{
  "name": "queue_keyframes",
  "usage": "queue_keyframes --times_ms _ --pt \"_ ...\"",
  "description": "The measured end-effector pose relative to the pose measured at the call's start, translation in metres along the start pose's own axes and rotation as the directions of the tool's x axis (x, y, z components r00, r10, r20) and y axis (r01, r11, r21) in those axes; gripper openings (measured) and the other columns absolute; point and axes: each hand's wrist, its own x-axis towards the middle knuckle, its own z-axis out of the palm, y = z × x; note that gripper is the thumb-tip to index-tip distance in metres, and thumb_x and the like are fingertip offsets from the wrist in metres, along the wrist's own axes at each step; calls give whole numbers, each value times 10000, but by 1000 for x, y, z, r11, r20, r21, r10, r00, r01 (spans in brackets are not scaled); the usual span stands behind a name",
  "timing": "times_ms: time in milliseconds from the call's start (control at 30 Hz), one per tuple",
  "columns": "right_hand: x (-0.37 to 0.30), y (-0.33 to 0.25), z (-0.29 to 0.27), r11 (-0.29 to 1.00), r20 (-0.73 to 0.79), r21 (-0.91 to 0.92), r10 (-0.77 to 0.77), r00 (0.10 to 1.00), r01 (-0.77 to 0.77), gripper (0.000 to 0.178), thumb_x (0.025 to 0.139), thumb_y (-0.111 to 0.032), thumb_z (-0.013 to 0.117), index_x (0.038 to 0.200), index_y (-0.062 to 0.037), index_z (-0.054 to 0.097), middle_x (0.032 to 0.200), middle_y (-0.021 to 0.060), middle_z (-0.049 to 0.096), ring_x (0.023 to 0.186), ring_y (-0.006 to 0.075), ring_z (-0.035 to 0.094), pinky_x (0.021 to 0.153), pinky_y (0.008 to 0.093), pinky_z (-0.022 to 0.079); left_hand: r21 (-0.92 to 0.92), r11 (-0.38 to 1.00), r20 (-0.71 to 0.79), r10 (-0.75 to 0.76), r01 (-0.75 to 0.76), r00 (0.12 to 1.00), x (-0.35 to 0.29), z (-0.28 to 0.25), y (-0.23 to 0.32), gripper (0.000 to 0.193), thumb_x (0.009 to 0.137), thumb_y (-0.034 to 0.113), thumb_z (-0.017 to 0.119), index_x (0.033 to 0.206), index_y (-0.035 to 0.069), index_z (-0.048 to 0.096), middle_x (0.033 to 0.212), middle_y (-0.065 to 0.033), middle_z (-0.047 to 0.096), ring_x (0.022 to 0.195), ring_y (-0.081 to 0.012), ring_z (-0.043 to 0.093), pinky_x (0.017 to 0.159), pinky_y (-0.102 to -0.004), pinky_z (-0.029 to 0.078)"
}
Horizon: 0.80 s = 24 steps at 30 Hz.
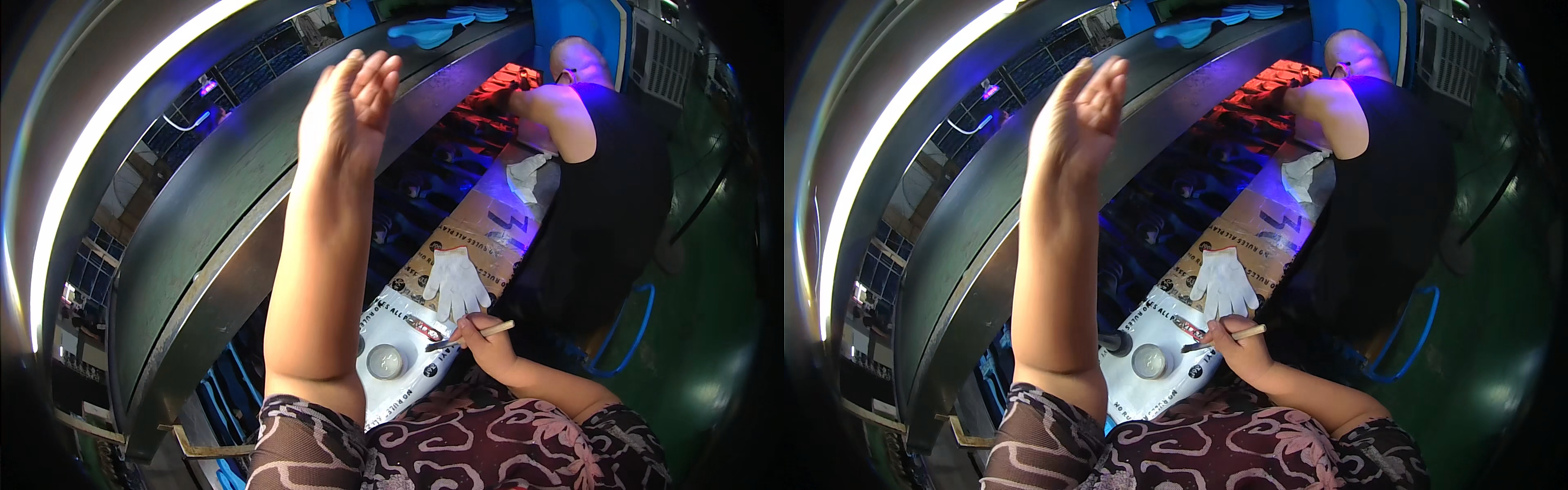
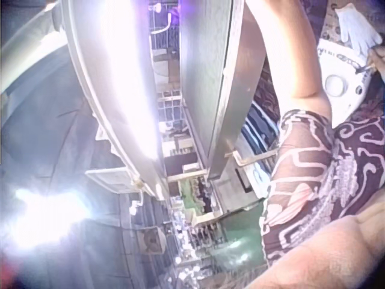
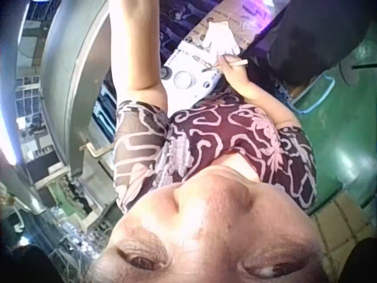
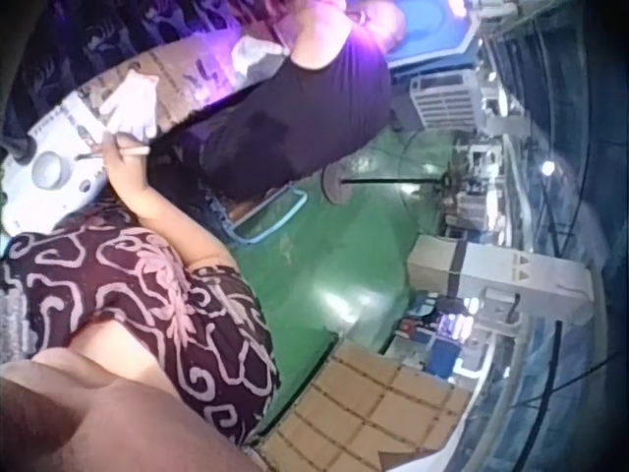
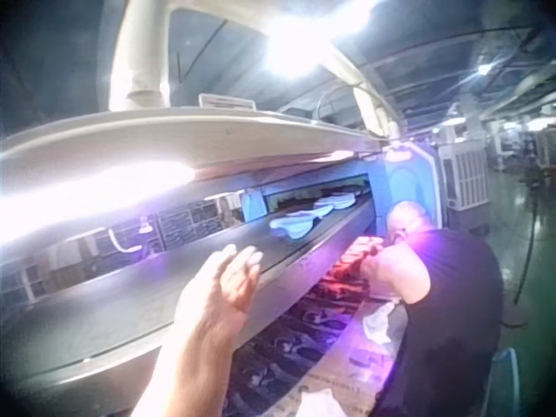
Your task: The person dips a paintbrush into liquid and applies it across shoe soles, then places the soles onto an overhead conveyor belt.
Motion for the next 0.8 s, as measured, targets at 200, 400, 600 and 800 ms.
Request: queue_keyframes --times_ms 200,400,600,800 --pt "-1 24 -14 993 4 46 104 995 -104 359 963 -211 470 731 -2 647 616 39 549 578 99 500 554 249 400 459 856 204 161 -239 966 -137 -62 3 444 912 87 543 1323 9 396 790 -112 601 639 -148 572 601 -301 505" --pt "-8 29 16 986 85 93 127 988 -135 312 949 -187 501 741 -8 649 626 25 571 591 85 516 561 241 416 884 -143 -454 -28 445 891 -350 -254 50 446 775 57 655 1207 2 556 1035 -138 640 847 -191 636 764 -300 514" --pt "0 43 33 992 58 2 127 990 -128 322 962 -260 495 791 -26 636 667 -10 541 636 58 471 590 219 391 371 -536 -729 337 758 595 -516 -364 54 470 769 236 606 1183 29 526 1008 -235 625 916 -412 604 821 -463 482" --pt "10 36 73 993 224 -95 95 970 -75 329 942 -256 529 768 -2 643 687 38 586 671 109 528 624 248 423 364 -573 -826 165 734 539 -526 -375 58 370 788 287 562 1044 24 516 824 -228 632 788 -416 614 723 -489 475"
